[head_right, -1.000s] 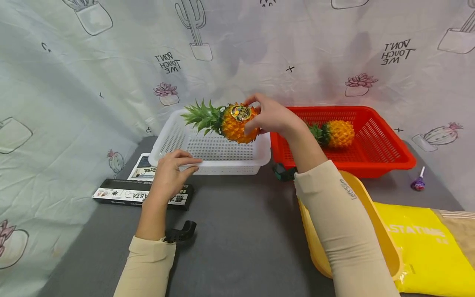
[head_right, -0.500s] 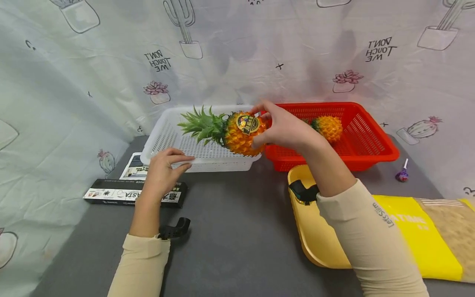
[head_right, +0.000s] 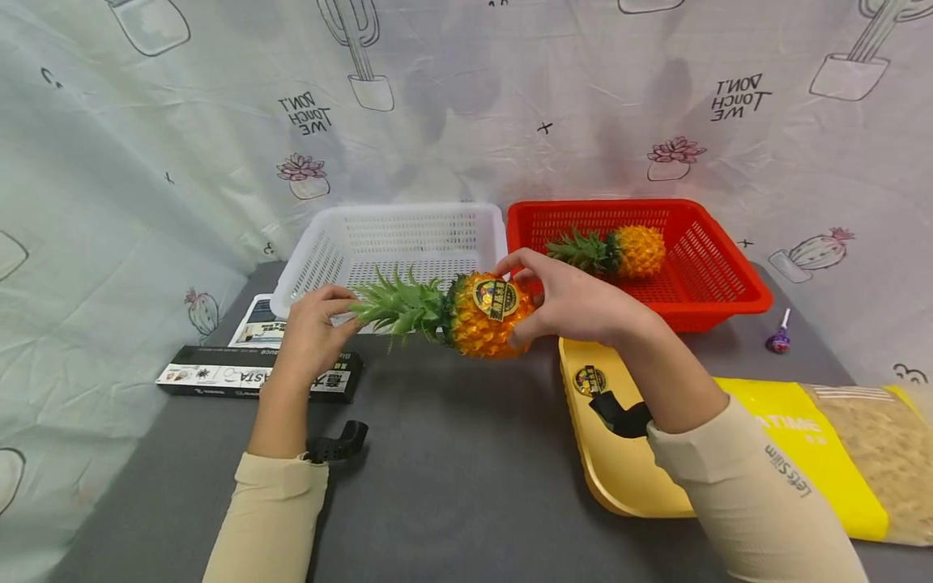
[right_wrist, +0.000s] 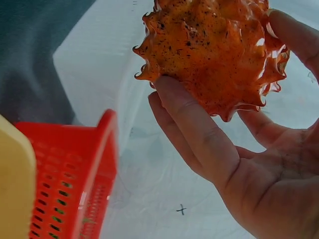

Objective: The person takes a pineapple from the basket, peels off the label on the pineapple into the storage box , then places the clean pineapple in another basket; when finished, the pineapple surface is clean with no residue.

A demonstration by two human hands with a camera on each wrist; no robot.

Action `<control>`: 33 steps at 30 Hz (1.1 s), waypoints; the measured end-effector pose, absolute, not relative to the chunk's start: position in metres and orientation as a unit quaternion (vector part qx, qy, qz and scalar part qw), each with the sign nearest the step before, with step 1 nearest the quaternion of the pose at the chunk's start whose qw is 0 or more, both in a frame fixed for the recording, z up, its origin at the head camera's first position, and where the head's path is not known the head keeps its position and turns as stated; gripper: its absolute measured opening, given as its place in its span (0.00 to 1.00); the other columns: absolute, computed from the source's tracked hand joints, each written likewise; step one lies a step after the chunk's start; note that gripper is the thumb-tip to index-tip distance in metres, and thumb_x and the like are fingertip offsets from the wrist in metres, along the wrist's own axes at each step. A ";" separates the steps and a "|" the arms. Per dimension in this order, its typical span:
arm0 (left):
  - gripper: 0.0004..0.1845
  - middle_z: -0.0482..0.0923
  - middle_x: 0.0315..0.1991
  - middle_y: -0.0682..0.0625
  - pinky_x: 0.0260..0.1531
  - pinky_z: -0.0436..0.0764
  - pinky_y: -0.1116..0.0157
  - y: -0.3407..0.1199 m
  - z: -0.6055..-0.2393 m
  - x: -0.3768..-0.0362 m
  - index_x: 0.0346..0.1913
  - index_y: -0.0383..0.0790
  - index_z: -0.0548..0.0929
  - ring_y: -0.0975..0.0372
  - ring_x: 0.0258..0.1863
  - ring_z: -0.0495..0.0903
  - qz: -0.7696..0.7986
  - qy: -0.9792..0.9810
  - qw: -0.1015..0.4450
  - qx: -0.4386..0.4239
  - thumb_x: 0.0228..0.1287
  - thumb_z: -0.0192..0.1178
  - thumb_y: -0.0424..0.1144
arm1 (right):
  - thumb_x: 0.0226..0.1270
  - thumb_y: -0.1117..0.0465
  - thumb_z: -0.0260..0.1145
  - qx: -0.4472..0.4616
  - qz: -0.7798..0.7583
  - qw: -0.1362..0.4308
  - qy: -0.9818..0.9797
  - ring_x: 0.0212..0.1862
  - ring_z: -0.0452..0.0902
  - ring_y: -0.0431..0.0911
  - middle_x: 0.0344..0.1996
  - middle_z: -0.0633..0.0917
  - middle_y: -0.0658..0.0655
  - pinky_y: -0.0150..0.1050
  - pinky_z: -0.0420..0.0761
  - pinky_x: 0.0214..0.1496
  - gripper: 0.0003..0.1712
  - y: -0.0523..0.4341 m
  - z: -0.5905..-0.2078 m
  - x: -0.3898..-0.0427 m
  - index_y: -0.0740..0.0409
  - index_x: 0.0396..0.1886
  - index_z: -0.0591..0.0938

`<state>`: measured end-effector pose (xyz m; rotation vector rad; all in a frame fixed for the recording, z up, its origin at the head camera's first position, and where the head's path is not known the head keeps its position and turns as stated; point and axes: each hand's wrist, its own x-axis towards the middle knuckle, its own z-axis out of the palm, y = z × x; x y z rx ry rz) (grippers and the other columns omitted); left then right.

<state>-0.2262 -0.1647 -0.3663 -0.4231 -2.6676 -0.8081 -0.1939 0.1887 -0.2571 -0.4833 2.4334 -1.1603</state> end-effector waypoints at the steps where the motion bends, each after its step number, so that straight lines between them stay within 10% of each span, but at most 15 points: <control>1: 0.11 0.84 0.51 0.42 0.58 0.70 0.40 -0.165 -0.366 -0.226 0.47 0.39 0.92 0.44 0.55 0.79 -0.284 -0.934 0.160 -0.149 0.62 0.73 0.33 | 0.53 0.61 0.78 -0.172 -0.418 0.205 0.868 0.63 0.74 0.56 0.70 0.71 0.58 0.45 0.81 0.57 0.45 0.189 -0.259 -0.193 0.49 0.70 0.67; 33: 0.12 0.83 0.54 0.42 0.60 0.67 0.39 -0.162 -0.364 -0.225 0.50 0.44 0.92 0.43 0.57 0.77 -0.286 -0.938 0.137 -0.138 0.65 0.71 0.34 | 0.50 0.65 0.80 -0.188 -0.420 0.277 0.844 0.59 0.74 0.56 0.64 0.75 0.63 0.44 0.81 0.57 0.43 0.167 -0.331 -0.205 0.54 0.66 0.71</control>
